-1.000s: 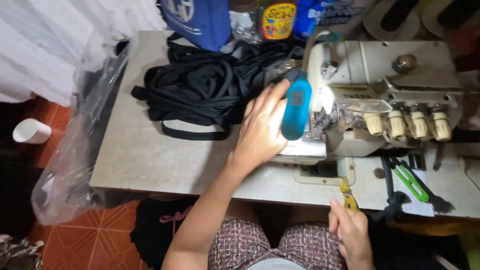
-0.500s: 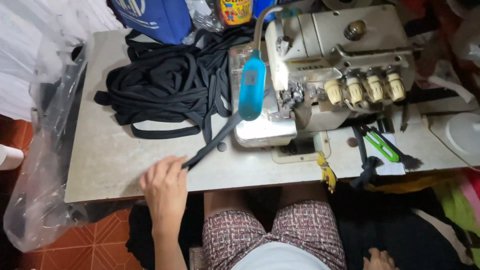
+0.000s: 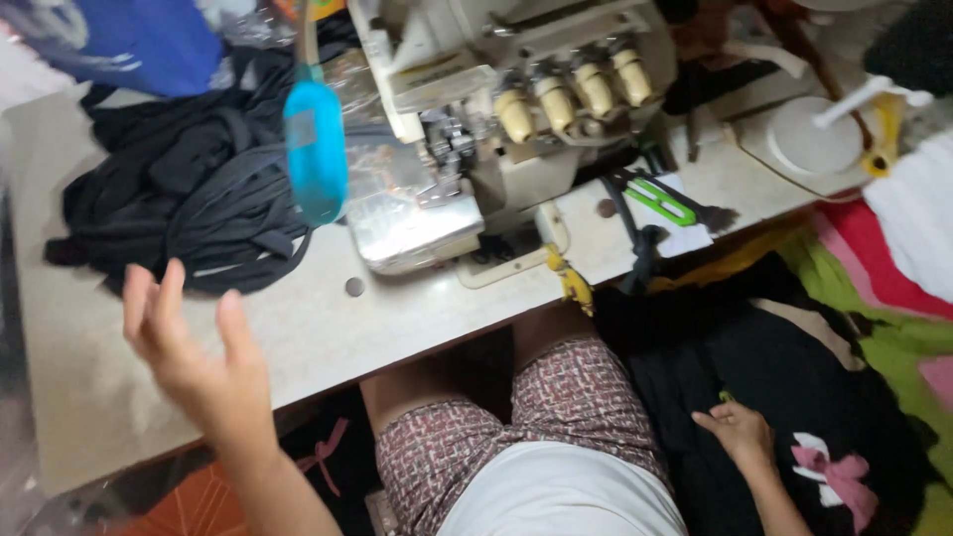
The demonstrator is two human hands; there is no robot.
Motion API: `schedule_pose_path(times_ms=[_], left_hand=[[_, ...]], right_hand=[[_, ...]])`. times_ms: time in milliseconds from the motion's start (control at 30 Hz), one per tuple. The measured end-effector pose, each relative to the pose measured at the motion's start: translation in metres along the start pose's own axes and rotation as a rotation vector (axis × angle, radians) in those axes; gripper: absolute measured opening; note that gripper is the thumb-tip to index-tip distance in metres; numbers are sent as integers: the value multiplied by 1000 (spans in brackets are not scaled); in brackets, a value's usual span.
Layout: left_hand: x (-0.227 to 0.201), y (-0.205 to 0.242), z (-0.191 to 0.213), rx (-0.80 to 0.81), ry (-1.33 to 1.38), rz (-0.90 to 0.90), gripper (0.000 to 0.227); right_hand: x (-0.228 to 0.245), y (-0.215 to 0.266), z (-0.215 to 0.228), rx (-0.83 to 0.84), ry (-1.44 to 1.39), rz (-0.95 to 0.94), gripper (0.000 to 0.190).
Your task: The person is using an overlock sewing machine to process long strips of black fabric.
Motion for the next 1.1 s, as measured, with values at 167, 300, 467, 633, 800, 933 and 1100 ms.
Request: schedule_pose_path(times_ms=[167, 300, 467, 633, 800, 933, 1100], left_hand=[[-73, 77, -46, 803, 665, 352, 24], [-197, 137, -84, 1038, 927, -161, 33], [-278, 204, -119, 1314, 1091, -447, 53], [-284, 258, -165, 1339, 958, -576, 40], [-310, 263, -175, 1309, 917, -728, 20], [-314, 245, -171, 1092, 965, -692, 30], [-323, 219, -138, 774, 929, -845, 23]], right_hand=[[31, 29, 18, 73, -616, 163, 20], [127, 108, 38, 386, -616, 267, 22], [212, 188, 44, 533, -117, 511, 5], [209, 198, 71, 437, -152, 537, 6], [181, 198, 82, 498, -366, 341, 6], [143, 178, 72, 528, -594, 303, 9], [85, 151, 50, 752, -603, 122, 21]])
Point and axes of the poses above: each hand's wrist, its own y-axis away from the middle knuckle, its own z-axis out of the back of the hand, x = y × z, the point moved 7 cm from there along -y, towards the middle knuckle, and after that the axes turned 10 degrees about -y, right-handed, at the moved point
